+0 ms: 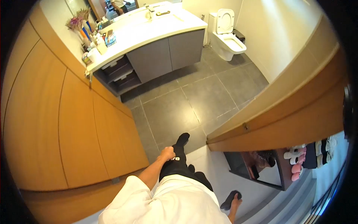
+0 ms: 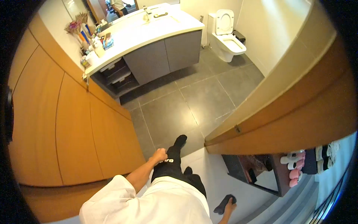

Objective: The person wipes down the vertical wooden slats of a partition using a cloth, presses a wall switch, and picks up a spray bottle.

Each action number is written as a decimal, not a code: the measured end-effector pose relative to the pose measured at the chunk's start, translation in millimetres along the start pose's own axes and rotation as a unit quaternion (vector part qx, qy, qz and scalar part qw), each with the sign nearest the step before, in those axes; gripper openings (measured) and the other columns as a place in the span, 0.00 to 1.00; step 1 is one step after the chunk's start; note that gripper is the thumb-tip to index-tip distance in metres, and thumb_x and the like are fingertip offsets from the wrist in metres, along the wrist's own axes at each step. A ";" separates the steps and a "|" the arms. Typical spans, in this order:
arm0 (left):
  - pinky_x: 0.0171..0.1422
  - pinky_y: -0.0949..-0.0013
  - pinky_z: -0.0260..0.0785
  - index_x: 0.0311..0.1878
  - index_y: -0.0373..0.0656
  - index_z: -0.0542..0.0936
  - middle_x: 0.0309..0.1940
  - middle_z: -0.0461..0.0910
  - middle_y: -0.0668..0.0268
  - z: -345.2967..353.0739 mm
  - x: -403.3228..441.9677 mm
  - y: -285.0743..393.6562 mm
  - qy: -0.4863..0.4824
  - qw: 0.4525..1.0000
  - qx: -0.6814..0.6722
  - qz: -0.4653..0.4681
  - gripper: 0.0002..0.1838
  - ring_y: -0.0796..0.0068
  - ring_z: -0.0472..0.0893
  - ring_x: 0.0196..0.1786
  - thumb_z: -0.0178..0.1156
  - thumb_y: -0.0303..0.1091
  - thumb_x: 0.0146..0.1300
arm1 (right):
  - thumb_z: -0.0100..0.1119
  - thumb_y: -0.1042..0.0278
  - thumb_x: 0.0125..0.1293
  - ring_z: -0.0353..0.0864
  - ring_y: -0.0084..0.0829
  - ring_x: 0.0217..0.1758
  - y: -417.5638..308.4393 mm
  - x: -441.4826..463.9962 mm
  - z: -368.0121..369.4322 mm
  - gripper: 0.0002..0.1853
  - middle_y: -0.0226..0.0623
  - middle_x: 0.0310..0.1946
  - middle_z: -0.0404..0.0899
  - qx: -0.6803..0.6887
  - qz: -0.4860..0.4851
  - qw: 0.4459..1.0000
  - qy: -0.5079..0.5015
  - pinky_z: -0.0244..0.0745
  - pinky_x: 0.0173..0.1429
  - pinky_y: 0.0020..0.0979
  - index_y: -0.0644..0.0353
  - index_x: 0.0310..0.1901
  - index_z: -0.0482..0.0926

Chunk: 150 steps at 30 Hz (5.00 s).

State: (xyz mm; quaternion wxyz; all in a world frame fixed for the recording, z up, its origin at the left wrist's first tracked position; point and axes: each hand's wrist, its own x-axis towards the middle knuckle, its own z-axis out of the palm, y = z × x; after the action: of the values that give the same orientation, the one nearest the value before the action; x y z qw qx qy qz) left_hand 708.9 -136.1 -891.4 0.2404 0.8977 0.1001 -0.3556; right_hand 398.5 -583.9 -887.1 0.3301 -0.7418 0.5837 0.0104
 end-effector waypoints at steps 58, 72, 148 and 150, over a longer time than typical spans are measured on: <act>0.67 0.48 0.65 0.70 0.37 0.63 0.65 0.68 0.49 -251.3 4.7 554.0 -0.183 0.663 -0.283 0.668 0.37 0.42 0.70 0.60 0.56 0.17 0.54 | 0.65 0.38 0.62 0.78 0.57 0.60 -169.8 -152.5 142.3 0.43 0.64 0.56 0.78 -0.046 0.216 0.975 -0.037 0.73 0.63 0.47 0.78 0.59 0.73; 0.59 0.46 0.73 0.45 0.31 0.81 0.47 0.80 0.38 -65.7 180.5 204.8 -0.108 0.912 0.183 0.351 0.18 0.41 0.81 0.53 0.57 0.37 0.59 | 0.64 0.39 0.62 0.78 0.56 0.60 -6.3 -201.0 159.0 0.43 0.65 0.56 0.77 0.080 0.248 0.965 -0.012 0.73 0.63 0.47 0.79 0.59 0.73; 0.54 0.67 0.74 0.56 0.37 0.80 0.49 0.82 0.65 571.8 -866.3 -53.6 -0.619 -0.468 0.608 0.164 0.16 0.74 0.81 0.52 0.63 0.31 0.67 | 0.65 0.52 0.64 0.84 0.52 0.37 221.8 -654.0 -170.2 0.19 0.54 0.32 0.84 0.058 0.804 0.140 0.574 0.78 0.45 0.43 0.65 0.40 0.84; 0.56 0.67 0.73 0.53 0.36 0.81 0.48 0.83 0.66 598.5 -867.0 -62.5 -0.609 -0.461 0.628 0.146 0.14 0.75 0.81 0.53 0.63 0.30 0.67 | 0.63 0.47 0.63 0.83 0.56 0.39 223.6 -670.5 -180.9 0.23 0.57 0.32 0.83 0.136 0.848 0.150 0.490 0.77 0.48 0.46 0.66 0.35 0.84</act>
State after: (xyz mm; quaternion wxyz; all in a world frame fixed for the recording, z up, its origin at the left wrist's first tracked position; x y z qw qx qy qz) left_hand -296.7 -390.5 -696.9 0.5617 0.4648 0.5474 0.4108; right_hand -77.0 -121.1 -583.8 -0.1439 0.4233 0.8798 -0.1613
